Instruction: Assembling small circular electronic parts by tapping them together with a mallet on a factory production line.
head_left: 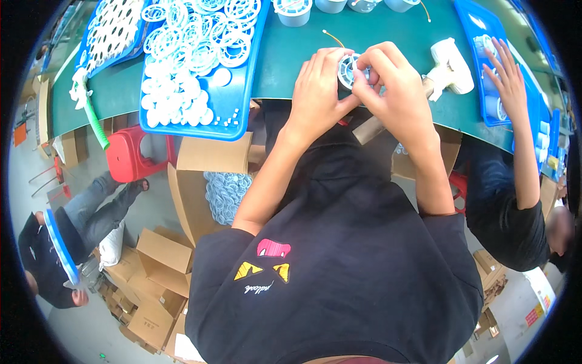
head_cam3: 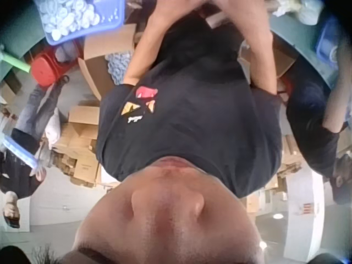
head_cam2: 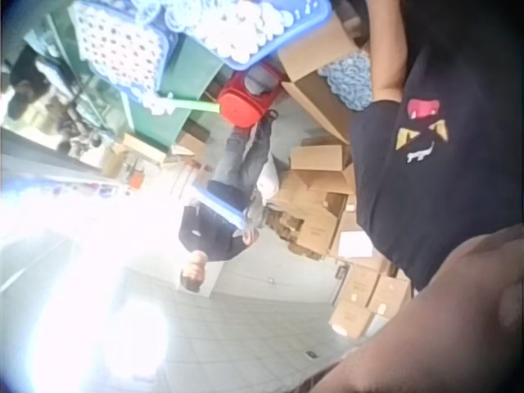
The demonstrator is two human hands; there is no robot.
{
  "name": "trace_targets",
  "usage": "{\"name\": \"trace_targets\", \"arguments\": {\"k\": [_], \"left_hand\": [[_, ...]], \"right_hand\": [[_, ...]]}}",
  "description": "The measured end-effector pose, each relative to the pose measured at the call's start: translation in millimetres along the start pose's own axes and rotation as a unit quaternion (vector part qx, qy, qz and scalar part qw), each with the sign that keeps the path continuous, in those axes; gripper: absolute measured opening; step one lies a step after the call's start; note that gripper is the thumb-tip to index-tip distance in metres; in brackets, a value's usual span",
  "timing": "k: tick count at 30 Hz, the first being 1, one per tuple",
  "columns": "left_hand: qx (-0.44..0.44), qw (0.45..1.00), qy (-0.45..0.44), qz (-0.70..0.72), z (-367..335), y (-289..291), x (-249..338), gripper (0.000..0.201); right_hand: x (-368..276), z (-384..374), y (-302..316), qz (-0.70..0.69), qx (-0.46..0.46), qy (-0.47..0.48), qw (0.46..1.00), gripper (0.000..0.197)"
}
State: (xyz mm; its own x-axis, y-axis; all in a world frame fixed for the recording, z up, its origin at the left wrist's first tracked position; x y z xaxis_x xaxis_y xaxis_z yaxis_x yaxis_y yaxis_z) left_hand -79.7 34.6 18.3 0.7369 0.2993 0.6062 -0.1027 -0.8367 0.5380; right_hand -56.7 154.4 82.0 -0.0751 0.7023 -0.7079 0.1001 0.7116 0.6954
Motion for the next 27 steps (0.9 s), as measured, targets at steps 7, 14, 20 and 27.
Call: {"name": "trace_targets", "arguments": {"k": [7,14,20,27], "left_hand": [[0.011,1.000,0.002,0.004,-3,4,5,0.063],[0.010,1.000,0.002,0.001,-1,2,2,0.065],[0.013,1.000,0.007,-0.001,-1,3,4,0.065],[0.014,1.000,0.000,0.005,-2,2,4,0.065]], "right_hand": [[10,1,4,-0.097,0.022,-0.049,0.994,0.017],[3,-2,1,0.008,0.095,0.008,0.995,0.017],[14,-7,-1,-0.039,0.055,0.005,0.998,0.012],[35,-1,-6,-0.141,0.062,-0.038,0.987,0.012]]}}
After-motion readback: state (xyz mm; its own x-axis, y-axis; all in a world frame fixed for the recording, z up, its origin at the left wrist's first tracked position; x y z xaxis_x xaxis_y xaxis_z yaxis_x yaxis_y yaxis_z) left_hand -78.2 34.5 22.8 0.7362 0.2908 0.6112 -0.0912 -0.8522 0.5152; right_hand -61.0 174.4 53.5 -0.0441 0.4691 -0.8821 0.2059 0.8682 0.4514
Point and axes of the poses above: each hand's wrist, its own z-axis away from the middle knuckle, its own y-axis out of the back of the hand, x = y × z, the point moved 8 cm from there along -z, towards the middle knuckle, and after that the axes turned 11 degrees about -y, right-handed, at the moved point
